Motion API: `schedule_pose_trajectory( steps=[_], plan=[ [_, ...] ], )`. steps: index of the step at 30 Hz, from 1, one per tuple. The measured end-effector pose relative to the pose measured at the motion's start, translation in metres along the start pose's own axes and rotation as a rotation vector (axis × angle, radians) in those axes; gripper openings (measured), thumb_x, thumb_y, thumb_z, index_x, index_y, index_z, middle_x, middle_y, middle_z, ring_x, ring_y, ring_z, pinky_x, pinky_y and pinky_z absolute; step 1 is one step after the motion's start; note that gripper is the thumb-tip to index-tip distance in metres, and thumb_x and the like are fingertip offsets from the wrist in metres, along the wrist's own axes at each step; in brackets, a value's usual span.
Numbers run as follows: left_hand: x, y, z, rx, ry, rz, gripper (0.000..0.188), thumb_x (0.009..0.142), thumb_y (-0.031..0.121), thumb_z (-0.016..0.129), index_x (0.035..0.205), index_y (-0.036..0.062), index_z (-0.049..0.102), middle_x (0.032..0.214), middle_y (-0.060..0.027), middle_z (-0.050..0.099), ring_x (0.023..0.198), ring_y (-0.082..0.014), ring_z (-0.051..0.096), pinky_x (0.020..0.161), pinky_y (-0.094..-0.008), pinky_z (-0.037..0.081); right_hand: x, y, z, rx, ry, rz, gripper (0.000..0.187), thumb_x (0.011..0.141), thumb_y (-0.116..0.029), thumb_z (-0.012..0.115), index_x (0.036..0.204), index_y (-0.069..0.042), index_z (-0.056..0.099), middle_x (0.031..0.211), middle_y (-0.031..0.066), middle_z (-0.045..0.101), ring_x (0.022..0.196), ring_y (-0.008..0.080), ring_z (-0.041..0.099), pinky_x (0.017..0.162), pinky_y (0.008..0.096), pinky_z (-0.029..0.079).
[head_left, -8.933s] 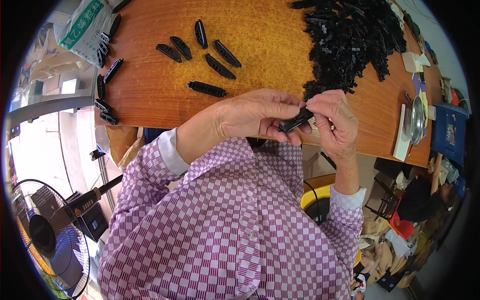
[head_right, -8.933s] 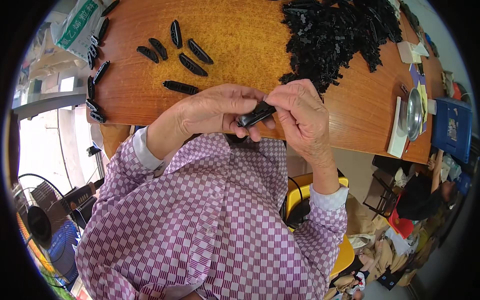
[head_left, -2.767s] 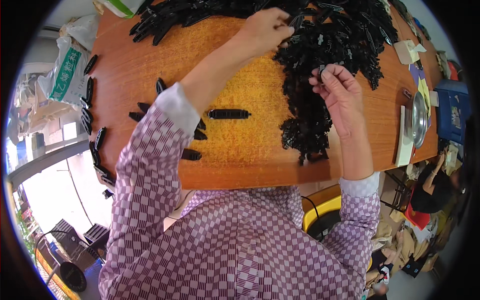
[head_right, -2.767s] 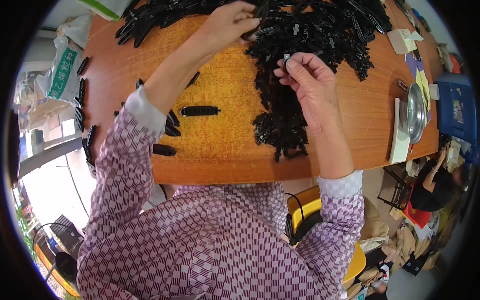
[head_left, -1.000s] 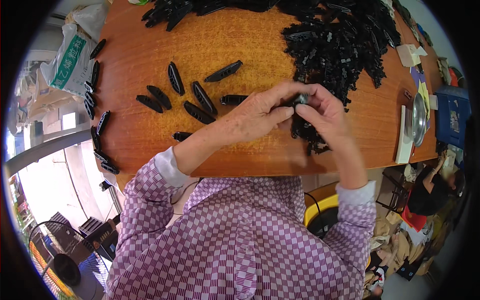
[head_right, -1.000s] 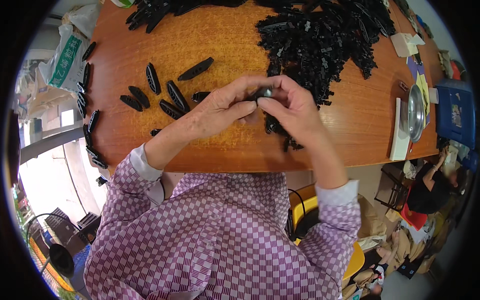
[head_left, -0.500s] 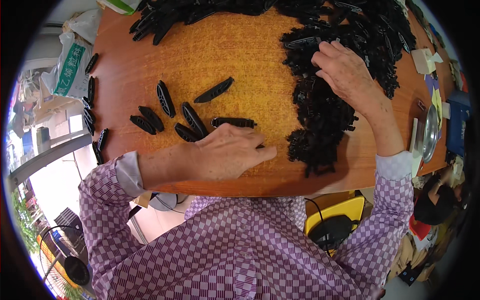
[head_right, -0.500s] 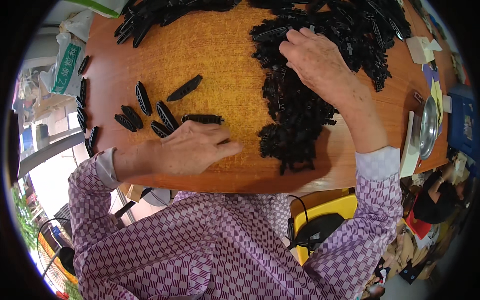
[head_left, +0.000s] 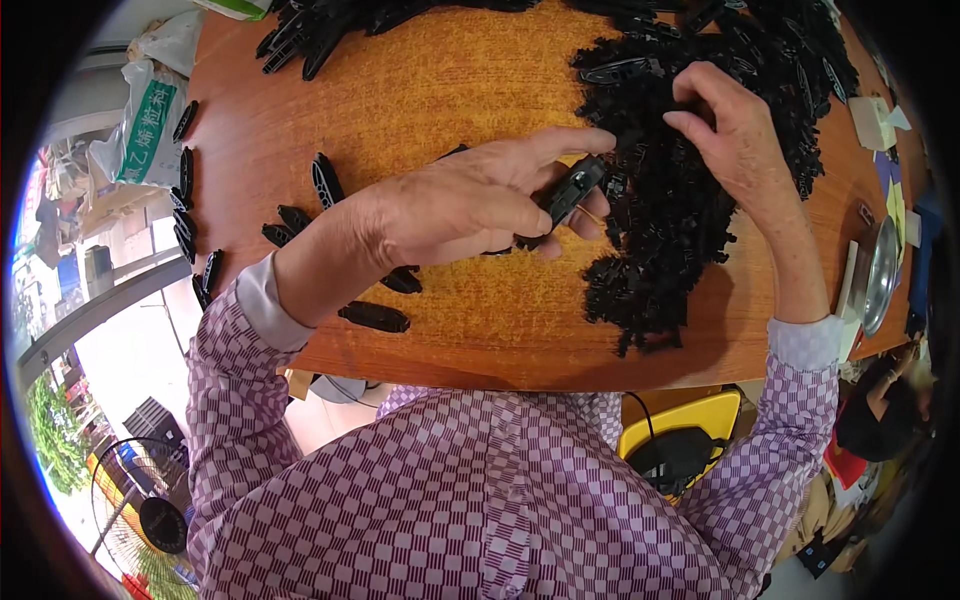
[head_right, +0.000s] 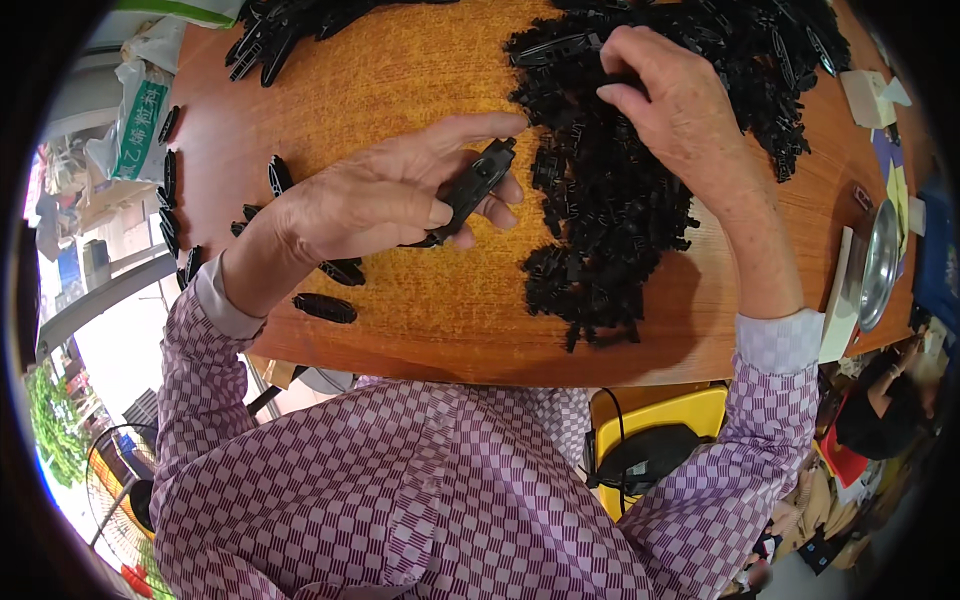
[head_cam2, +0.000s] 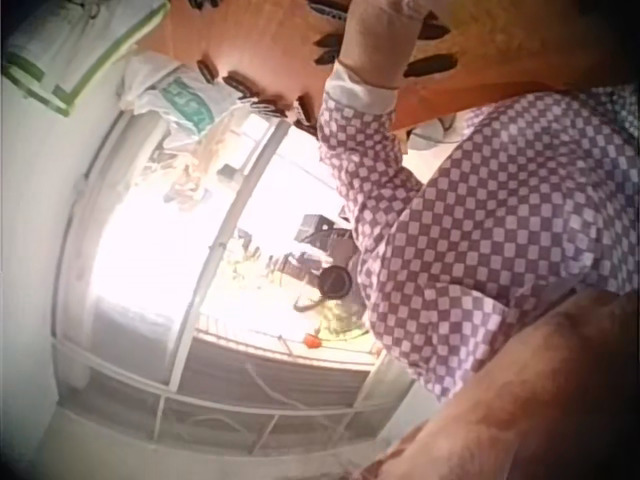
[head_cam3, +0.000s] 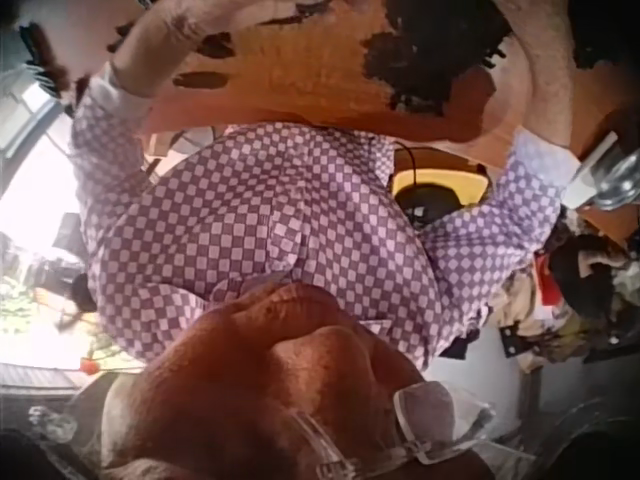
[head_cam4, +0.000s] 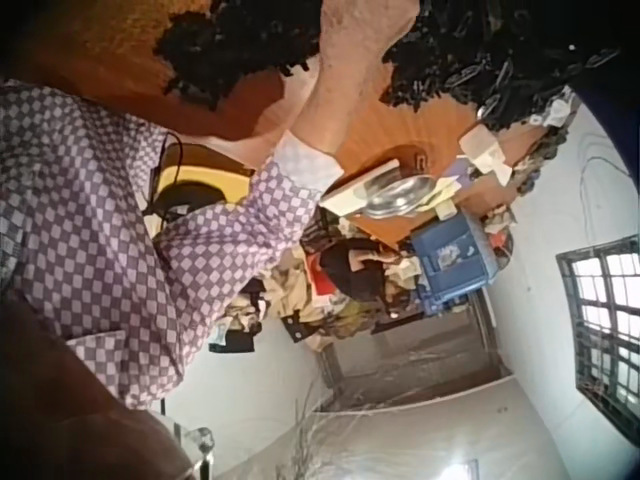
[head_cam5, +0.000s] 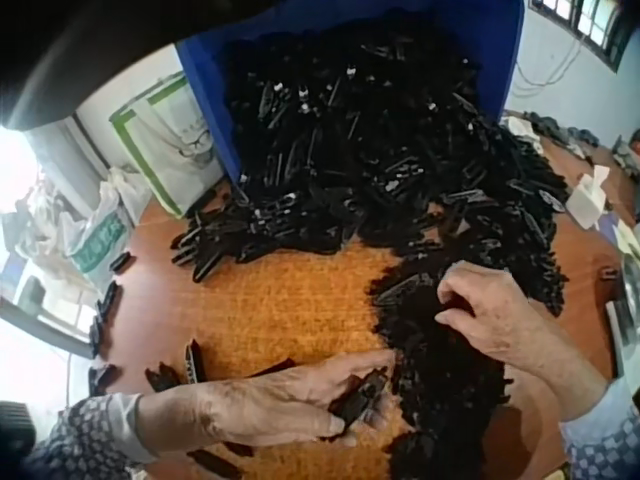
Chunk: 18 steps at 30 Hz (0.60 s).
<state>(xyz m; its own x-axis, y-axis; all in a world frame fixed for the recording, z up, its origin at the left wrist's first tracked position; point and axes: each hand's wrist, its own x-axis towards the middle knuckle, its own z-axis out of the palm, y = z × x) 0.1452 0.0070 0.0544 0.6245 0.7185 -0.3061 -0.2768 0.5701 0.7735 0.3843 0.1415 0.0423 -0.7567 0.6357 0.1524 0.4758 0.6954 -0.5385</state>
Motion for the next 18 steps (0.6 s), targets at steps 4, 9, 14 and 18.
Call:
schedule_pose_trajectory(
  steps=[4,9,14,18],
  plan=[
    [0.004,-0.006,0.001,-0.068,0.022,0.029,0.07,0.081,-0.001,0.047,0.145,0.001,0.019,0.121,-0.0166,0.046,0.111,-0.026,0.052,0.093,-0.0342,0.044,-0.006,0.003,-0.001,0.187,0.122,0.128,0.019,0.081,-0.004,0.068,0.09,-0.004,0.051,0.076,-0.0021,0.048,0.067,0.0072,0.044,0.062,0.0223,0.039],
    [0.003,0.005,0.008,0.254,0.179,-0.092,0.06,0.086,-0.001,0.044,0.143,0.0047,0.026,0.131,-0.0174,0.043,0.123,-0.0313,0.046,0.104,-0.0425,0.038,-0.013,0.007,0.0,0.484,0.219,0.328,0.016,0.082,-0.009,0.07,0.09,-0.007,0.056,0.076,-0.0067,0.048,0.066,0.0034,0.044,0.061,0.0184,0.038],
    [-0.006,0.002,-0.006,1.37,0.012,0.206,0.035,0.084,0.004,0.048,0.119,0.0025,0.049,0.127,-0.019,0.047,0.122,-0.0336,0.046,0.103,-0.0403,0.037,-0.028,-0.003,-0.003,0.763,0.252,0.537,0.018,0.081,-0.013,0.073,0.088,-0.011,0.056,0.07,-0.0072,0.051,0.06,0.0023,0.047,0.052,0.0165,0.034],
    [0.05,0.025,-0.026,1.572,0.41,0.325,0.02,0.089,0.02,0.053,0.1,0.0036,0.057,0.107,-0.0167,0.057,0.097,-0.0299,0.058,0.08,-0.0413,0.047,-0.038,-0.01,0.002,0.919,0.282,0.656,0.018,0.082,-0.016,0.073,0.087,-0.012,0.055,0.072,-0.0054,0.055,0.057,0.0029,0.048,0.049,0.0169,0.034]
  ],
)
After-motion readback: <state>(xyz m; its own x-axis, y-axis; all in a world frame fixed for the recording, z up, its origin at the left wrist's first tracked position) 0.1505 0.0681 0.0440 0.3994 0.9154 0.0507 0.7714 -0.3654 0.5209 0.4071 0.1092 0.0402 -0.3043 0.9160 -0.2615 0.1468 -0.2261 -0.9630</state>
